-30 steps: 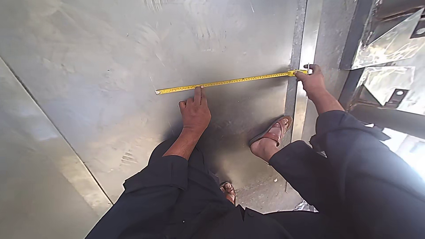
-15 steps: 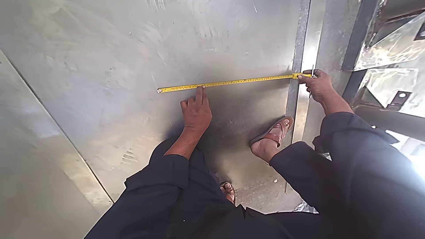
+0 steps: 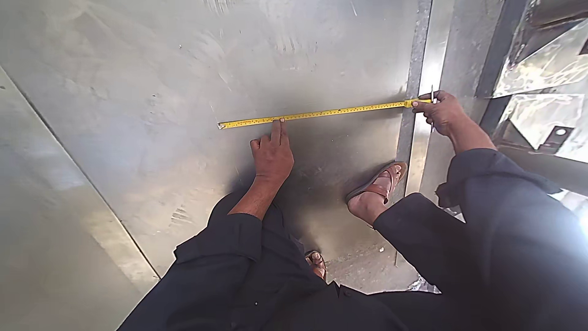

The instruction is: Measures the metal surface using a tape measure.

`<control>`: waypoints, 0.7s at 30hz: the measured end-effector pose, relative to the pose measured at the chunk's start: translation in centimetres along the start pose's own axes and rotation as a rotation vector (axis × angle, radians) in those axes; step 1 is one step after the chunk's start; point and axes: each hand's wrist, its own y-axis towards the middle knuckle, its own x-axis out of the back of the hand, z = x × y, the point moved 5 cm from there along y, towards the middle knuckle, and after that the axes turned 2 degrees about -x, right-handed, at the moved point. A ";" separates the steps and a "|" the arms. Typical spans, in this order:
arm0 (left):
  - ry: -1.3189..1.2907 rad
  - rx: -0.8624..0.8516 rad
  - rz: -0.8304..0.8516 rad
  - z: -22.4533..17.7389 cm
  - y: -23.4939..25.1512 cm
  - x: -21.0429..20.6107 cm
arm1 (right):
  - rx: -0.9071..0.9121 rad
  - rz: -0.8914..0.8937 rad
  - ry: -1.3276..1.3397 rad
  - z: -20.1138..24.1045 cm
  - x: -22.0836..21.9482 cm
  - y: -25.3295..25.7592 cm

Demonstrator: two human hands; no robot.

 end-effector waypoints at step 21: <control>-0.052 -0.014 -0.051 0.3 -0.1 0.0 | 0.061 -0.144 -0.115 3.2 -1.2 -2.5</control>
